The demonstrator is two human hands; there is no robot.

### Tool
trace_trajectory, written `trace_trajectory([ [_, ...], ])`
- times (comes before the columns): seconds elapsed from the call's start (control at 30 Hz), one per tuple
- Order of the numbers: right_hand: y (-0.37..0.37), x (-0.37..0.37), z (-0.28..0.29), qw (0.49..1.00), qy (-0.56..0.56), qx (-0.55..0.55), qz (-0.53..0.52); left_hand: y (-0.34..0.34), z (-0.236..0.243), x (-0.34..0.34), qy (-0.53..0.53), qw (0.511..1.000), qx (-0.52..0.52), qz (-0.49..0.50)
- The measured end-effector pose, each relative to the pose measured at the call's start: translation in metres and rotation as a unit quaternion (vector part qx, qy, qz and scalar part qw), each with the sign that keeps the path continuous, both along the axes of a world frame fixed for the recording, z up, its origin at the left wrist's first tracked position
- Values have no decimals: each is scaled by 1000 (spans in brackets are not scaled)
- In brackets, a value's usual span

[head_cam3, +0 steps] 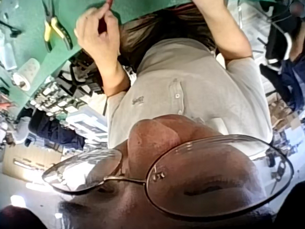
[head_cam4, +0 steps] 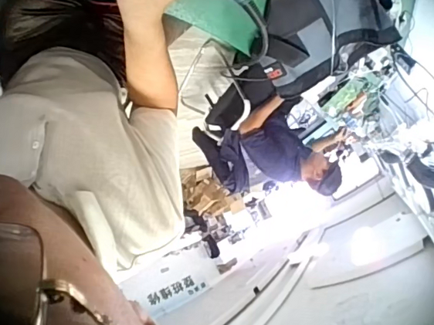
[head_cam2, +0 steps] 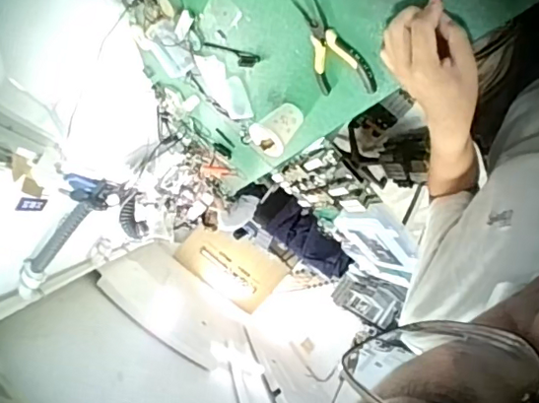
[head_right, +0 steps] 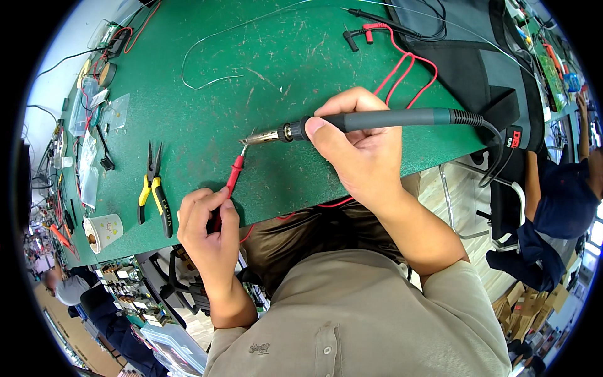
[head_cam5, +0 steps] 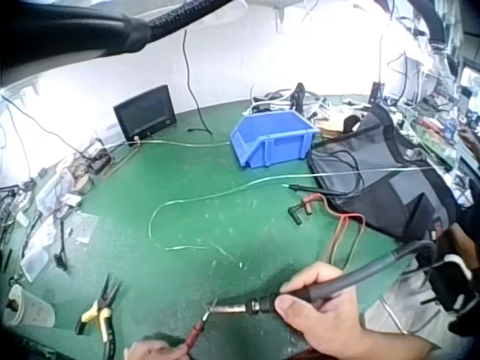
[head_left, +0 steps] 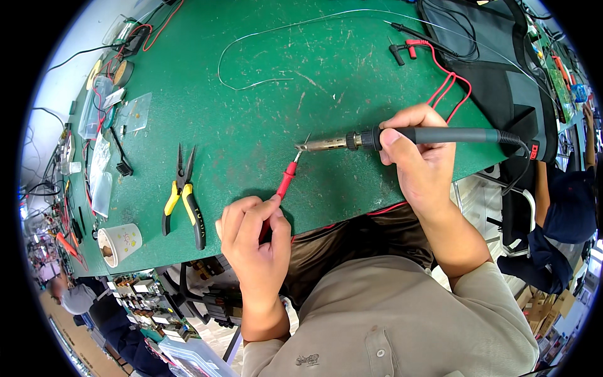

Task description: The person holds a wire and uses a soldering iron to apply heat to the end of it while also holding a red probe.

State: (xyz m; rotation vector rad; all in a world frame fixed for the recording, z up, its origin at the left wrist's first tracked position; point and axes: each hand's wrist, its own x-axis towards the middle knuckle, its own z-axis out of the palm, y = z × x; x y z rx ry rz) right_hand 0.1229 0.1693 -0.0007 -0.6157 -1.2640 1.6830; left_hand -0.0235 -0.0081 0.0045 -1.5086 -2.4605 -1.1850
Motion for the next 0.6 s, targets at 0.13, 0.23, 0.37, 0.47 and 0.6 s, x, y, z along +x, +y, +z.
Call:
trace_trajectory([
  [0.13,-1,-1,1,1000,3,-5,-3,1,1,0,2,1000,-1,3],
  [0.23,-2,1,1,1000,-7,-4,6,0,0,-1,4,1000,2,4],
  [0.37,-1,1,0,1000,-14,1,1,1,2,-1,0,1000,-9,4],
  [0.47,-2,0,2,1000,-21,1,-2,1,-1,-1,1,1000,2,7],
  [0.6,-1,1,1,1000,-23,7,0,1,0,-1,-5,1000,-2,8],
])
